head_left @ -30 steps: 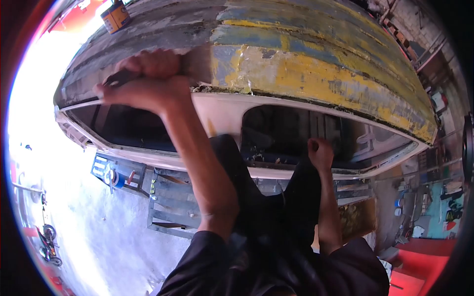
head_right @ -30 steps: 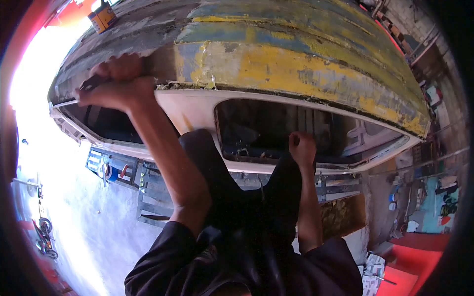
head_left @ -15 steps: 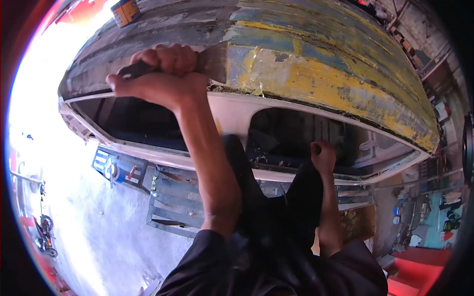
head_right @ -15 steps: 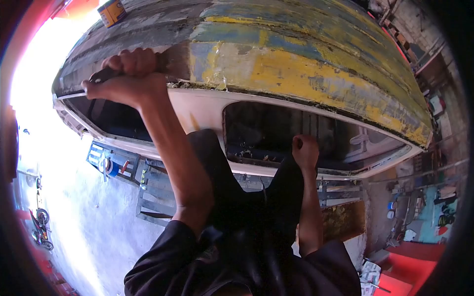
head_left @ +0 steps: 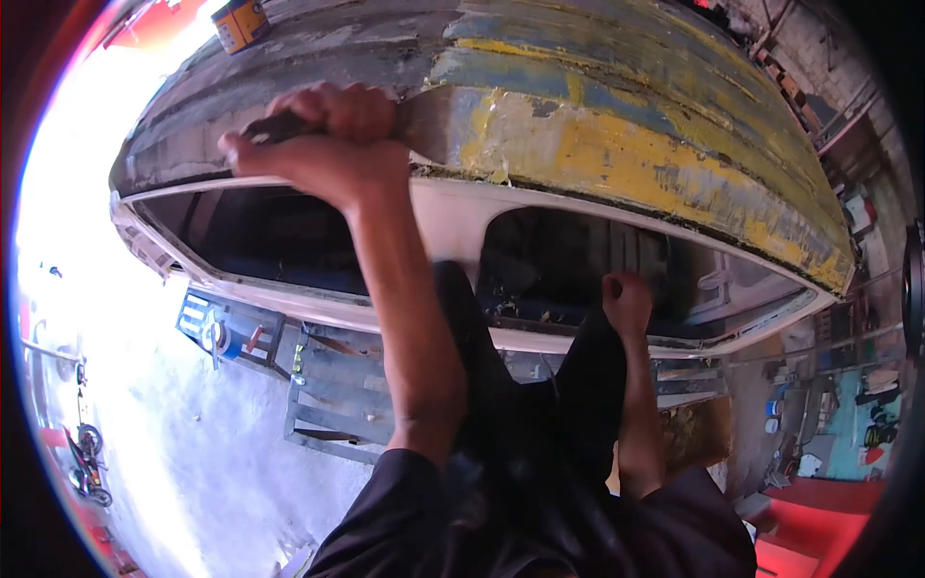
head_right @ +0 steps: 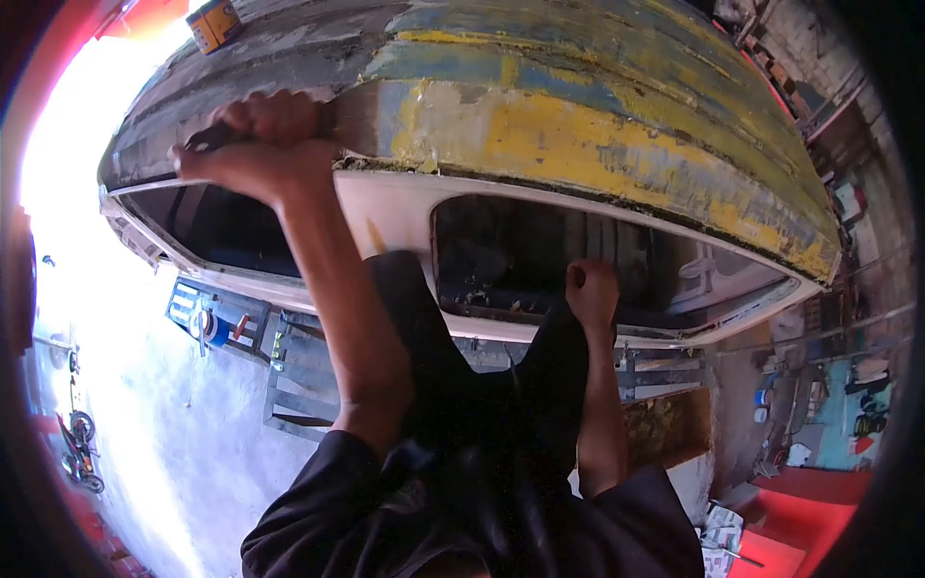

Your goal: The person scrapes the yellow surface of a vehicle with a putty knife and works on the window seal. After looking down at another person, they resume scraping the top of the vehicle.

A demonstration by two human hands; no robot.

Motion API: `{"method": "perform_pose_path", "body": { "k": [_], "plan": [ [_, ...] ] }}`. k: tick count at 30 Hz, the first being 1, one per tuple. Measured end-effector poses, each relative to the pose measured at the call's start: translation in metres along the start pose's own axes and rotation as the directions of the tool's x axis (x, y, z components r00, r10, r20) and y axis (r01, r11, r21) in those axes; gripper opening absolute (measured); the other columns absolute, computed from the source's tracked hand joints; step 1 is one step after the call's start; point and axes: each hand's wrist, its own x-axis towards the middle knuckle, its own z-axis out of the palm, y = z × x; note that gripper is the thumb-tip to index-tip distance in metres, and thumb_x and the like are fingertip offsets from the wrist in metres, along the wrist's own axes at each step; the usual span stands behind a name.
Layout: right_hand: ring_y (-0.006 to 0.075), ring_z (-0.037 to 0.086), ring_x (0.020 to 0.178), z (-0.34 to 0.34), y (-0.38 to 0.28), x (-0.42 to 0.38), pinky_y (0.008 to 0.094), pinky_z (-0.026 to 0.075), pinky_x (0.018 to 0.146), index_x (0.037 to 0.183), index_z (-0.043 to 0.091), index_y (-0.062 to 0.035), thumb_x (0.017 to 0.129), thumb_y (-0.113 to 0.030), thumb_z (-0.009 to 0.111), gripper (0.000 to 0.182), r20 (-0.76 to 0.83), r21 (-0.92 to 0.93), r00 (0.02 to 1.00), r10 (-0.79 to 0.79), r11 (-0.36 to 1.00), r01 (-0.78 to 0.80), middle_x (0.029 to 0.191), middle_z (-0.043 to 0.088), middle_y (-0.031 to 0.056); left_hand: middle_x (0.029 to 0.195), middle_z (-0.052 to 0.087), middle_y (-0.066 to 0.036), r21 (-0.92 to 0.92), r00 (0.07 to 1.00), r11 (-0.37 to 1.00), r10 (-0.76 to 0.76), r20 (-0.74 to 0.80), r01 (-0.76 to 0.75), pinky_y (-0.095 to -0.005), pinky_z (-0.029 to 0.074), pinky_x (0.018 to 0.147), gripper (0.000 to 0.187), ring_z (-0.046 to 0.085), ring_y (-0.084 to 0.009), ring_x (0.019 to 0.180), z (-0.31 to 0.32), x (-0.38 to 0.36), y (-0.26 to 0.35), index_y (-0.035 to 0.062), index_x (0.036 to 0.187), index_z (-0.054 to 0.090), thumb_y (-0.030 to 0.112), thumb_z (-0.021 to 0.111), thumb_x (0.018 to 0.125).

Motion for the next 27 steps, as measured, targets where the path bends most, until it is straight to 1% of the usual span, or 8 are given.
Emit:
{"method": "perform_pose_path", "body": {
  "k": [4, 5, 12, 13, 17, 21, 24, 27],
  "plan": [
    [0.0358, 0.069, 0.089, 0.004, 0.005, -0.01, 0.0467, 0.056, 0.075, 0.092, 0.076, -0.0097, 0.088, -0.017, 0.071, 0.01, -0.008, -0.021, 0.999, 0.053, 0.998, -0.053, 0.091, 0.072, 0.0138, 0.048, 0.028, -0.001, -0.072, 0.984, 0.997, -0.001, 0.179, 0.014, -0.0322, 0.014, 0.042, 0.082, 0.017, -0.0148, 0.04, -0.009, -0.001, -0.004, 0.0116, 0.061, 0.041, 0.085, 0.021, 0.093],
    [0.036, 0.069, 0.089, 0.004, 0.004, -0.01, 0.0468, 0.056, 0.076, 0.092, 0.076, -0.0096, 0.088, -0.018, 0.071, 0.01, -0.009, -0.032, 0.998, 0.064, 0.997, -0.064, 0.091, 0.072, 0.0141, 0.048, 0.02, 0.002, 0.122, 0.999, 0.992, -0.027, -0.036, 0.031, -0.0327, 0.013, 0.043, 0.076, 0.015, -0.0148, 0.043, 0.003, -0.004, -0.015, 0.0145, 0.062, 0.035, 0.082, 0.018, 0.094],
    [0.0364, 0.069, 0.091, 0.0, 0.003, -0.012, 0.0464, 0.055, 0.077, 0.091, 0.076, -0.0088, 0.087, -0.016, 0.071, 0.01, 0.002, 0.002, 0.996, 0.093, 0.996, -0.093, 0.089, 0.071, 0.0142, 0.046, 0.025, 0.0, -0.098, 0.986, 0.995, -0.01, 0.166, 0.027, -0.033, 0.012, 0.042, 0.084, 0.016, -0.0154, 0.04, -0.025, 0.013, 0.006, 0.0123, 0.061, 0.039, 0.087, 0.017, 0.092],
    [0.0365, 0.069, 0.091, 0.0, 0.001, -0.011, 0.0463, 0.055, 0.077, 0.091, 0.076, -0.0085, 0.087, -0.016, 0.071, 0.01, 0.009, -0.001, 0.994, 0.108, 0.994, -0.108, 0.09, 0.072, 0.0142, 0.047, 0.023, 0.001, 0.103, 0.998, 0.993, -0.048, -0.047, 0.053, -0.0331, 0.011, 0.042, 0.084, 0.015, -0.0156, 0.041, -0.012, 0.002, -0.019, 0.0122, 0.06, 0.038, 0.087, 0.017, 0.092],
    [0.0357, 0.069, 0.092, 0.001, 0.005, -0.007, 0.0447, 0.055, 0.077, 0.09, 0.075, -0.0078, 0.087, -0.016, 0.071, 0.01, -0.026, -0.027, 0.999, -0.027, 0.999, 0.027, 0.088, 0.071, 0.0138, 0.047, 0.02, 0.001, 0.02, 1.0, 1.0, -0.012, -0.026, 0.012, -0.0318, 0.01, 0.043, 0.082, 0.013, -0.0156, 0.042, -0.002, 0.004, -0.004, 0.0123, 0.06, 0.037, 0.085, 0.017, 0.093],
    [0.0354, 0.067, 0.089, -0.001, 0.003, -0.016, 0.0454, 0.054, 0.078, 0.088, 0.074, -0.0084, 0.087, -0.016, 0.071, 0.008, -0.036, 0.031, 0.998, 0.049, 0.998, -0.048, 0.087, 0.07, 0.0128, 0.048, 0.021, 0.001, -0.124, 0.972, 0.992, -0.002, 0.235, 0.032, -0.0318, 0.01, 0.043, 0.082, 0.012, -0.0153, 0.043, -0.027, 0.016, 0.005, 0.0125, 0.061, 0.034, 0.087, 0.018, 0.093],
    [0.0365, 0.066, 0.088, -0.002, -0.002, -0.015, 0.0463, 0.053, 0.08, 0.085, 0.074, -0.0085, 0.086, -0.015, 0.072, 0.007, 0.002, 0.009, 0.999, 0.046, 0.999, -0.046, 0.087, 0.069, 0.0126, 0.048, 0.02, 0.001, 0.081, 0.998, 0.995, -0.051, -0.031, 0.053, -0.0326, 0.012, 0.044, 0.076, 0.014, -0.0141, 0.043, -0.002, -0.001, -0.022, 0.0141, 0.061, 0.029, 0.082, 0.018, 0.093],
    [0.0373, 0.064, 0.09, -0.004, 0.004, -0.011, 0.0473, 0.053, 0.082, 0.081, 0.071, -0.0072, 0.087, -0.016, 0.072, 0.011, -0.046, -0.037, 0.995, -0.084, 0.996, 0.082, 0.088, 0.068, 0.0137, 0.048, 0.021, 0.001, 0.032, 0.998, 0.997, 0.063, 0.016, -0.063, -0.032, 0.012, 0.044, 0.078, 0.013, -0.0145, 0.043, -0.011, 0.011, 0.011, 0.0133, 0.062, 0.029, 0.084, 0.017, 0.093]
  ]
}}
